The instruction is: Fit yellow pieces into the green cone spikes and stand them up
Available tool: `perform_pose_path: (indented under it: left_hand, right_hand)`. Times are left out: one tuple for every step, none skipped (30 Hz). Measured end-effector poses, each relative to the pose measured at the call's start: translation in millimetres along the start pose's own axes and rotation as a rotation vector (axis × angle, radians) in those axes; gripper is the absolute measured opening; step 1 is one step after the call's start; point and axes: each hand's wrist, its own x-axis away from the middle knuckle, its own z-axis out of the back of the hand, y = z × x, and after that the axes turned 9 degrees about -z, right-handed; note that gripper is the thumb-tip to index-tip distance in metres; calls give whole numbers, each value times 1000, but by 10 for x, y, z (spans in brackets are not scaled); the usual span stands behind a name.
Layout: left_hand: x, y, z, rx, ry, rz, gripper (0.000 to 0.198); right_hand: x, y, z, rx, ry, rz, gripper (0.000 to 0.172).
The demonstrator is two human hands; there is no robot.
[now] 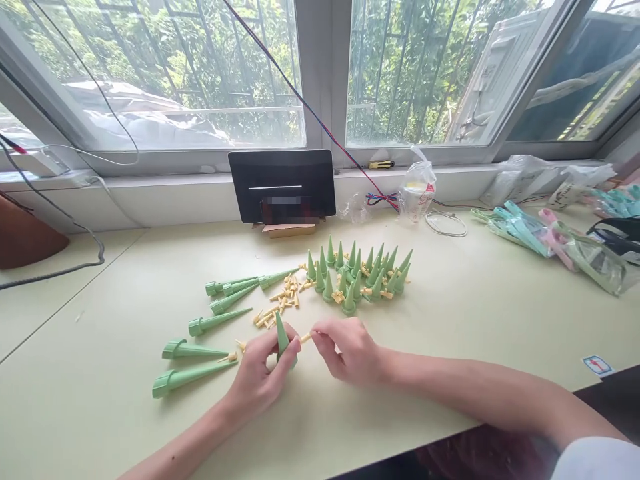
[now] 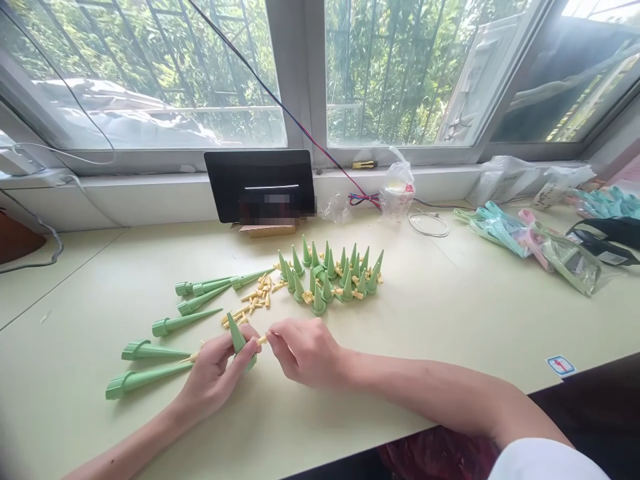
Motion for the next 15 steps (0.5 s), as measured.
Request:
perform_pose_path:
  left_hand:
    - [-3, -7, 1, -8, 10, -19, 25]
    - [-6, -15, 2, -18, 18, -37, 25]
    - [-7, -24, 5, -31, 26, -54, 24]
    - [-7, -34, 7, -46, 32, -66, 24]
    - [-6, -46, 10, -61, 40, -76, 24]
    - [-4, -58, 13, -73, 48, -85, 23]
    - [-2, -72, 14, -83, 53, -92, 23]
    - [-2, -86, 15, -89, 56, -96, 23]
    - [-3, -100, 15, -92, 56, -95, 23]
    - [-4, -114, 14, -92, 55, -94, 22]
    - [-7, -126, 13, -91, 52, -91, 22]
    - [-11, -136, 11, -90, 50, -88, 22]
    - [-14, -144, 10, -90, 51, -87, 22]
    - [-17, -149, 9, -88, 53, -86, 23]
    - [-18, -151, 9, -86, 55, -86, 23]
  right_hand:
    - [-34, -40, 49, 37, 11, 59, 14]
    - [-89, -80, 113, 82, 13, 112, 15]
    - [-169, -114, 190, 134, 11, 160, 16]
    - [-276, -136, 276, 184, 9, 195, 18]
    - [-406, -138, 365, 239, -1, 188, 20]
    - [-557, -118, 451, 283, 8, 149, 22]
    - [-720, -74, 530, 321, 44, 76, 24]
    - [-889, -8, 598, 366, 60, -6, 24]
    - [-1054, 75, 652, 426, 48, -97, 23]
    - [-1209, 167, 692, 490, 16, -163, 22]
    - [-1347, 260, 716, 546, -48, -221, 18]
    - [-1464, 346, 725, 587, -139, -284, 14]
    - [-1559, 420, 720, 616, -241, -344, 14]
    - [-1632, 478, 705, 633, -366, -401, 15]
    - [-1684, 521, 683, 647, -484, -449, 15]
